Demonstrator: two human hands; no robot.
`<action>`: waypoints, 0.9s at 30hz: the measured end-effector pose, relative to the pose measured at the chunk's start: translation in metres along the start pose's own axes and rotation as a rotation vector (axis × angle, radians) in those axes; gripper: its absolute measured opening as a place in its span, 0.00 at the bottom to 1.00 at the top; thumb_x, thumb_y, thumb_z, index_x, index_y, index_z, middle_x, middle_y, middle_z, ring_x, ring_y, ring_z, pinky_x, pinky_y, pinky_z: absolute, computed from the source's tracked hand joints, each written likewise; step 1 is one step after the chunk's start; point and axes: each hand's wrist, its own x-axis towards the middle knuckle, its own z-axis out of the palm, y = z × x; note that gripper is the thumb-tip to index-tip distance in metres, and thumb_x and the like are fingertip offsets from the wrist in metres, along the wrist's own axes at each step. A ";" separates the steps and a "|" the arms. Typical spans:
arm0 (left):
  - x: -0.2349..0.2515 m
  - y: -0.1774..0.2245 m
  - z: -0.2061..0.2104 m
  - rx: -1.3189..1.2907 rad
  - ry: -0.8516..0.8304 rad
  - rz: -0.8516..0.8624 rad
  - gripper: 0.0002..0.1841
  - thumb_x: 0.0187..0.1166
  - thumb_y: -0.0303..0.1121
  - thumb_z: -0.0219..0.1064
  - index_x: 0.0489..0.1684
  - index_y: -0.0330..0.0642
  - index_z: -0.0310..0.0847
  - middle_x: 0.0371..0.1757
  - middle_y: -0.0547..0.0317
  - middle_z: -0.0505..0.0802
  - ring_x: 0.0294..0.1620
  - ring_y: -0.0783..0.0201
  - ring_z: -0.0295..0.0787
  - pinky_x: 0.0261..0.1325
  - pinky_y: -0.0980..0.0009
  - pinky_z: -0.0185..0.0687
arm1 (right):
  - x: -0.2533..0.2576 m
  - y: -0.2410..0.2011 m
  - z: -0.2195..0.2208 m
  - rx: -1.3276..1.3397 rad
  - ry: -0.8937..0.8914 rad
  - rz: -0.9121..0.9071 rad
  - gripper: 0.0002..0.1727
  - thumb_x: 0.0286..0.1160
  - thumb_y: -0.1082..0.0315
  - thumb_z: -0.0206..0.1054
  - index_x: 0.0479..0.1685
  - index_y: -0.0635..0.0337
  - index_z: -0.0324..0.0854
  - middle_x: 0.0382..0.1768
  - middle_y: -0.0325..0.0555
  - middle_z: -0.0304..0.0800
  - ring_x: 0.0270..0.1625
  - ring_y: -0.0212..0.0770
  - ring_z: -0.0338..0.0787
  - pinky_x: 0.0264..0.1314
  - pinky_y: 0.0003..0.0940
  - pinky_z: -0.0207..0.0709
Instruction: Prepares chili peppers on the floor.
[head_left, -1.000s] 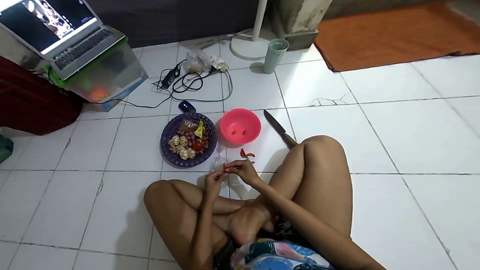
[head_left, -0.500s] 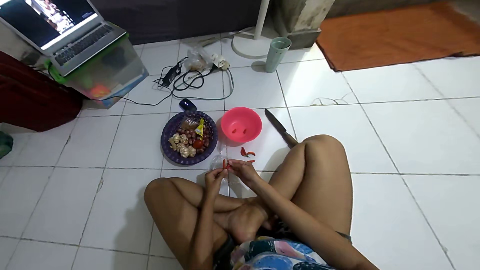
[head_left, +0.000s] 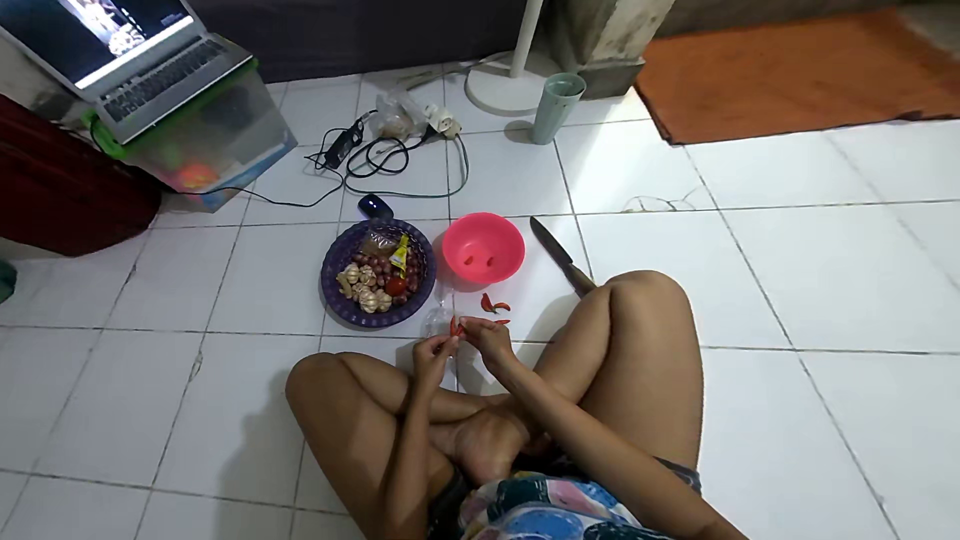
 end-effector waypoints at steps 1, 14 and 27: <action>0.000 -0.003 -0.002 -0.024 -0.005 0.007 0.09 0.82 0.20 0.63 0.46 0.18 0.85 0.37 0.47 0.93 0.36 0.72 0.87 0.50 0.76 0.83 | 0.005 -0.004 -0.003 -0.027 0.029 -0.018 0.09 0.83 0.77 0.63 0.49 0.79 0.84 0.32 0.46 0.89 0.30 0.27 0.84 0.40 0.23 0.82; 0.007 -0.025 -0.006 0.060 -0.163 0.100 0.11 0.84 0.21 0.60 0.43 0.20 0.86 0.34 0.49 0.92 0.35 0.72 0.85 0.48 0.76 0.81 | 0.025 -0.034 -0.047 -0.694 -0.751 -0.189 0.14 0.84 0.73 0.62 0.59 0.73 0.83 0.33 0.40 0.87 0.29 0.23 0.81 0.39 0.21 0.78; 0.009 -0.038 -0.005 0.103 -0.134 0.286 0.08 0.79 0.19 0.65 0.44 0.22 0.89 0.41 0.43 0.95 0.42 0.65 0.91 0.55 0.71 0.86 | 0.025 -0.049 -0.037 -0.353 -0.380 0.010 0.13 0.90 0.71 0.56 0.50 0.72 0.83 0.30 0.37 0.84 0.28 0.26 0.82 0.38 0.24 0.80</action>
